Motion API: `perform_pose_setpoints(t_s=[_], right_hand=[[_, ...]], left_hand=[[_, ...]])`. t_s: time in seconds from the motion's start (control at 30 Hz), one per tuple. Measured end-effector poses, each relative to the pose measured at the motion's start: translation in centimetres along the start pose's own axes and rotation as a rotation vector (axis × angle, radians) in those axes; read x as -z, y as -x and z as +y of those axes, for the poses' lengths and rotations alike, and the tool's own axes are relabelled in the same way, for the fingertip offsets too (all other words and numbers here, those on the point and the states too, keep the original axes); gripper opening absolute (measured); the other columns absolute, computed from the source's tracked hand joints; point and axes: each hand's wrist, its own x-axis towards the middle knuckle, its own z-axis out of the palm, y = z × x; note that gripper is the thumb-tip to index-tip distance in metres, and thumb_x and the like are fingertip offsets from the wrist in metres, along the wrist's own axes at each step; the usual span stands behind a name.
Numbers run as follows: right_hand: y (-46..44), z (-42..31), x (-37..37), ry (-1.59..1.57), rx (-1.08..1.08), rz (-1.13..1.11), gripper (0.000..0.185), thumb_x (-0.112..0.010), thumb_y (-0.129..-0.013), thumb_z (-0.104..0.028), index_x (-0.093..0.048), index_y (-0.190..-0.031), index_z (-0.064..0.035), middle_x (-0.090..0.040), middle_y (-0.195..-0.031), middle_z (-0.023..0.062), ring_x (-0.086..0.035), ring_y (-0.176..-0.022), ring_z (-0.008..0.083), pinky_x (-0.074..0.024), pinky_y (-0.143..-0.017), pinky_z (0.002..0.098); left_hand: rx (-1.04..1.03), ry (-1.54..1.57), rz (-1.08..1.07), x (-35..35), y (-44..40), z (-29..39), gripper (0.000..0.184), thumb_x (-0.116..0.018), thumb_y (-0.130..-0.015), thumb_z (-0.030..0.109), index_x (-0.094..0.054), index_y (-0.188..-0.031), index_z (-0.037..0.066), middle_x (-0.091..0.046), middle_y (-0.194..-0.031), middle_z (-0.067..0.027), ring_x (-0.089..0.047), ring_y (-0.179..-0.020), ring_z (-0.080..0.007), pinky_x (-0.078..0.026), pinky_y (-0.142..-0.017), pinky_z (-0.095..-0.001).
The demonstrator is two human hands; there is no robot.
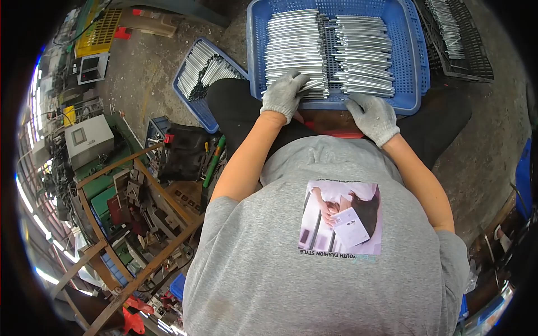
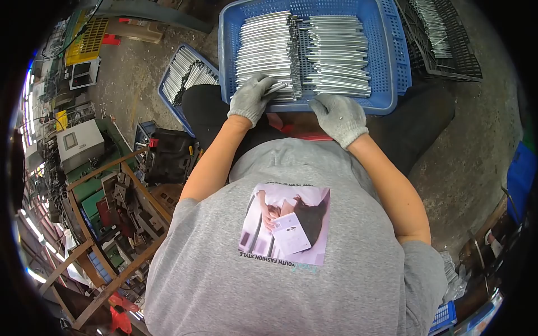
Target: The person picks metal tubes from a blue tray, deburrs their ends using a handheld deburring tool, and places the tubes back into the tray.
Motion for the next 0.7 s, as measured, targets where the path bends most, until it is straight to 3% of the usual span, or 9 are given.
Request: perform_pose_setpoints(t_s=[0.1,0.17,0.3,0.37,0.47,0.57,0.7], right_hand=[[-0.1,0.0,-0.2,0.010,0.014,0.014,0.029,-0.064,-0.096,-0.039,-0.076,-0.090,-0.0129,-0.073,-0.085,0.0155,-0.071,-0.082,0.0409,-0.0549,-0.072,0.0531],[-0.1,-0.1,-0.2,0.026,0.022,0.007,0.029,-0.064,-0.096,-0.038,-0.076,-0.090,-0.0129,-0.073,-0.084,0.0154,-0.071,-0.081,0.0408,-0.0550,-0.072,0.0527],[-0.1,-0.7,0.2,0.028,0.017,-0.036,0.027,-0.064,-0.096,-0.036,-0.077,-0.092,-0.0124,-0.073,-0.084,0.0161,-0.071,-0.080,0.0399,-0.0554,-0.072,0.0517],[0.0,-0.9,0.5,0.017,0.018,-0.036,0.027,-0.064,-0.097,-0.036,-0.077,-0.092,-0.0122,-0.073,-0.083,0.0164,-0.071,-0.079,0.0396,-0.0556,-0.071,0.0512],[0.4,-1.4,1.0,-0.031,0.102,0.020,0.026,-0.065,-0.096,-0.035,-0.077,-0.094,-0.0124,-0.073,-0.080,0.0161,-0.071,-0.075,0.0387,-0.0559,-0.069,0.0500],[0.7,-2.1,1.6,-0.081,0.173,0.089,0.024,-0.066,-0.096,-0.034,-0.078,-0.096,-0.0128,-0.073,-0.078,0.0153,-0.071,-0.072,0.0370,-0.0561,-0.066,0.0480],[0.9,-2.5,2.3,-0.066,0.237,0.062,0.023,-0.067,-0.096,-0.032,-0.077,-0.094,-0.0122,-0.072,-0.074,0.0140,-0.071,-0.068,0.0346,-0.0560,-0.064,0.0457]], left_hand=[[0.012,-0.034,-0.034,-0.4,0.2,-0.1,0.023,-0.071,-0.093,0.021,-0.071,-0.115,0.016,-0.068,-0.115,-0.0095,-0.068,-0.104,-0.0357,-0.056,-0.088,-0.0461],[-0.072,-0.120,-0.008,-0.5,0.4,-0.2,0.026,-0.068,-0.087,0.009,-0.070,-0.112,0.016,-0.070,-0.111,-0.0083,-0.068,-0.104,-0.0334,-0.056,-0.088,-0.0450],[-0.133,-0.133,0.063,-0.1,0.8,-0.4,0.031,-0.070,-0.085,0.009,-0.071,-0.116,0.017,-0.071,-0.108,-0.0074,-0.066,-0.105,-0.0337,-0.053,-0.092,-0.0455],[-0.201,-0.092,0.172,0.4,1.2,-0.1,0.034,-0.067,-0.083,0.004,-0.072,-0.115,0.015,-0.072,-0.107,-0.0082,-0.065,-0.105,-0.0339,-0.051,-0.095,-0.0457],[-0.170,0.028,0.103,1.5,2.0,0.7,0.037,-0.063,-0.081,-0.001,-0.072,-0.114,0.013,-0.072,-0.106,-0.0097,-0.065,-0.105,-0.0344,-0.050,-0.095,-0.0455],[-0.228,0.132,0.120,2.1,2.9,0.8,0.042,-0.075,-0.073,0.006,-0.071,-0.114,0.017,-0.070,-0.100,-0.0061,-0.064,-0.102,-0.0320,-0.049,-0.091,-0.0442],[-0.221,0.165,0.063,2.9,3.7,1.3,0.047,-0.077,-0.070,0.007,-0.072,-0.115,0.017,-0.069,-0.099,-0.0064,-0.063,-0.099,-0.0322,-0.048,-0.090,-0.0443]])
